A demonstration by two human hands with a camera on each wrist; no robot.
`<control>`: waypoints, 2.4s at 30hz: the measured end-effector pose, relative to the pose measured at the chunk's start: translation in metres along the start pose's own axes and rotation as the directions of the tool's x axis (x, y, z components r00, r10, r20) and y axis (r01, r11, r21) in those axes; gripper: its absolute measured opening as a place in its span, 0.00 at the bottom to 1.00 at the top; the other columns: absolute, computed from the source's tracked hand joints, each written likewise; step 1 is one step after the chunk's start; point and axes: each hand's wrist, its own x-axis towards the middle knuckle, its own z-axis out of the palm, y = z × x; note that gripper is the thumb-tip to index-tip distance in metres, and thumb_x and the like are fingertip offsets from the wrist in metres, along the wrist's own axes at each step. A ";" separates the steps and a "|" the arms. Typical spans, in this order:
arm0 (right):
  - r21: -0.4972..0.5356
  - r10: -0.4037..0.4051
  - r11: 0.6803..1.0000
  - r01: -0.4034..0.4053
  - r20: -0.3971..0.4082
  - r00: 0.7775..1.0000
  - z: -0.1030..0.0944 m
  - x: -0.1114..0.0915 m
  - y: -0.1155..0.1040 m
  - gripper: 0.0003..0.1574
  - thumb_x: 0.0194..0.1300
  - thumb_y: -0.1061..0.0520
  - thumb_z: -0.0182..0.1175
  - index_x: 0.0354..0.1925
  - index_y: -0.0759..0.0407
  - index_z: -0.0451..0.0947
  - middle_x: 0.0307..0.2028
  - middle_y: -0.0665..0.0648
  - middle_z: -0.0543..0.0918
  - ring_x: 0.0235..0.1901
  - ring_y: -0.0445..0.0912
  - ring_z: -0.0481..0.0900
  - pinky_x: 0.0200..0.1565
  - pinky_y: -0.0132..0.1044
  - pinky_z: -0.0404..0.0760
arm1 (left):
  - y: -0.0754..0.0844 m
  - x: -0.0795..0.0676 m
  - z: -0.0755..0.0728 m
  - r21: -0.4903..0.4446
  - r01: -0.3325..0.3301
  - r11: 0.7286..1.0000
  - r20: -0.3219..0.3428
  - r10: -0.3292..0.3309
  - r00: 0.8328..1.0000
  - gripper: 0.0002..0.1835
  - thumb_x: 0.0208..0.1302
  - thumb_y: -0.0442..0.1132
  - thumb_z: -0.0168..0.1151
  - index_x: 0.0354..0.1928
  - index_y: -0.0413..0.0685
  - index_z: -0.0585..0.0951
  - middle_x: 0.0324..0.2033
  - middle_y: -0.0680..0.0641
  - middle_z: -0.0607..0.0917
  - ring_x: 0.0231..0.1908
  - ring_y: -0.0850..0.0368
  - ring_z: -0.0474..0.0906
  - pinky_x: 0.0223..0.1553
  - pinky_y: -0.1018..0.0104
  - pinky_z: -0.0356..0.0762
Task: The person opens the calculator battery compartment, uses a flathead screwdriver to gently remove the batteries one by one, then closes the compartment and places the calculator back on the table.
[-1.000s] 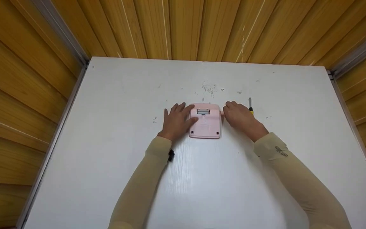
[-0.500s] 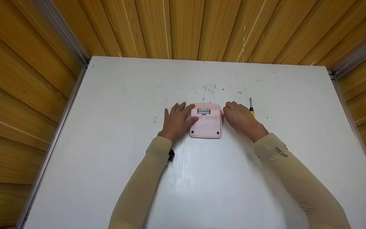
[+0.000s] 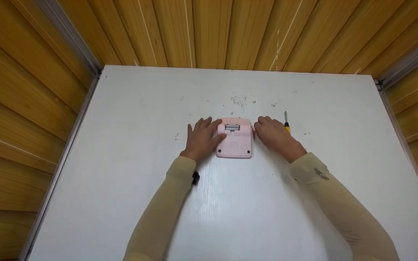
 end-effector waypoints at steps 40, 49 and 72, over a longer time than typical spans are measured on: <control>0.208 0.078 0.978 -0.021 -0.270 0.960 0.017 -0.034 0.023 0.10 0.76 0.62 0.61 0.46 0.71 0.80 0.40 0.65 0.78 0.38 0.58 0.76 0.41 0.52 0.81 | 0.015 0.022 0.012 0.001 0.083 0.997 -0.119 -0.082 0.989 0.32 0.81 0.66 0.46 0.75 0.61 0.78 0.78 0.40 0.67 0.80 0.38 0.54 0.75 0.25 0.39; 0.220 0.126 0.973 -0.074 -0.236 0.964 0.012 -0.039 0.027 0.12 0.77 0.61 0.60 0.48 0.72 0.79 0.42 0.67 0.78 0.41 0.60 0.77 0.44 0.54 0.81 | 0.019 0.021 0.015 0.005 0.082 0.997 -0.132 -0.080 0.988 0.31 0.81 0.65 0.46 0.75 0.61 0.77 0.79 0.40 0.66 0.81 0.38 0.53 0.74 0.24 0.40; 0.249 0.408 0.907 -0.341 -0.307 0.860 0.015 -0.050 0.032 0.20 0.75 0.61 0.59 0.50 0.82 0.73 0.42 0.77 0.77 0.41 0.70 0.78 0.37 0.63 0.81 | 0.013 0.020 0.015 -0.020 0.098 0.995 -0.154 -0.100 0.983 0.30 0.81 0.65 0.48 0.74 0.63 0.78 0.79 0.41 0.67 0.81 0.40 0.53 0.75 0.26 0.38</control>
